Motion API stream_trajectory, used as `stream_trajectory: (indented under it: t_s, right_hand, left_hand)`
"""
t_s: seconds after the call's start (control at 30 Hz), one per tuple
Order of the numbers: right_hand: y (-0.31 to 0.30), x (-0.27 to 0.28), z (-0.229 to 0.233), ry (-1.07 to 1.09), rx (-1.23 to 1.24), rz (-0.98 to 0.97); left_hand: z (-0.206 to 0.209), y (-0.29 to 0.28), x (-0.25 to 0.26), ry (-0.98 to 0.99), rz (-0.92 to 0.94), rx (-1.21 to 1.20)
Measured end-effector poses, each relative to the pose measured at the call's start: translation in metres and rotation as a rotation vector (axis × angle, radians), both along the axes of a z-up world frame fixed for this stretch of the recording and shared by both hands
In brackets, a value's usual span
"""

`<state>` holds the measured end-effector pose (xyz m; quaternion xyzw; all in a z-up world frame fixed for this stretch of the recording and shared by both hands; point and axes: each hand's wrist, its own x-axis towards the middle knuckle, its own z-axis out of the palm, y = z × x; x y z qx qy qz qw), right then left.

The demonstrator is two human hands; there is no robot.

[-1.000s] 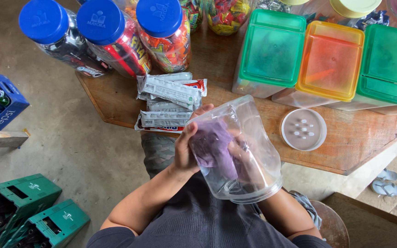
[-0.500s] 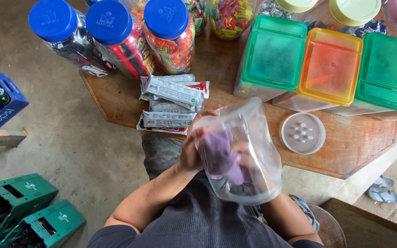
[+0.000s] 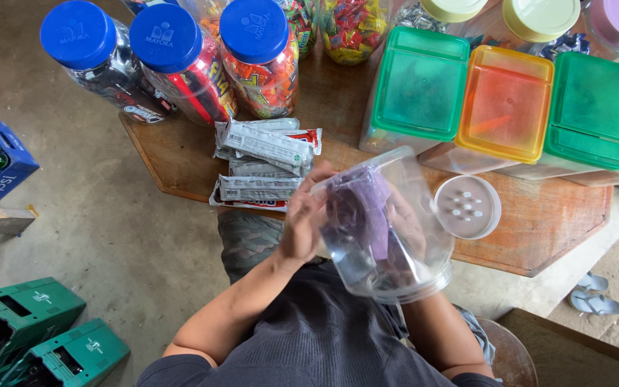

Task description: The person wipes the inside and outside of a clear plastic jar with a purple cloth, then places several small white packets into the jar. The person also wipes the jar lid with the cloth. The workspace includes other jars and containers on a wooden table.

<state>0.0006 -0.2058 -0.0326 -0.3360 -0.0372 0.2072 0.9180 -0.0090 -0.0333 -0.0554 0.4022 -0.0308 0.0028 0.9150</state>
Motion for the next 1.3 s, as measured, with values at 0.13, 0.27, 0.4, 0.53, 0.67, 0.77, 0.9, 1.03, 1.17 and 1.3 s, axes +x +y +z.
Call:
stream_trajectory:
  t_s: [0.13, 0.27, 0.4, 0.53, 0.67, 0.77, 0.9, 1.03, 1.17, 1.3]
  right_hand:
    - [-0.010, -0.004, 0.010, -0.121, -0.079, 0.064]
    - [-0.009, -0.015, 0.018, -0.196, -0.075, 0.091]
    - [-0.004, -0.019, 0.026, -0.266, -0.122, 0.089]
    - [-0.004, -0.024, 0.025, -0.358, -0.201, 0.107]
    - [-0.008, -0.029, 0.012, -0.503, -0.326, 0.138]
    - [-0.013, -0.032, -0.002, -0.583, -0.437, 0.180]
    - [-0.025, -0.036, -0.011, -0.475, -0.530, 0.241]
    - [-0.033, -0.034, -0.010, -0.597, -0.623, 0.274]
    - [-0.036, -0.035, -0.008, -0.672, -0.771, 0.255]
    - [-0.034, -0.030, -0.014, -0.598, -0.727, 0.256]
  left_hand:
    - [0.033, 0.022, -0.006, -0.265, 0.317, 0.755]
    - [0.056, 0.018, -0.013, -0.383, 0.163, 0.824]
    - [0.068, 0.015, -0.017, -0.310, 0.148, 0.758]
    - [0.068, 0.014, -0.022, -0.359, 0.143, 0.784]
    - [0.066, 0.013, -0.024, -0.346, 0.149, 0.773]
    - [0.066, 0.014, -0.028, -0.399, 0.136, 0.871]
    - [0.068, 0.016, -0.031, -0.381, 0.085, 0.862]
    - [0.068, 0.016, -0.032, -0.376, 0.055, 0.839]
    - [0.064, 0.014, -0.032, -0.332, 0.004, 0.771]
    - [0.059, 0.014, -0.029, -0.346, 0.028, 0.782]
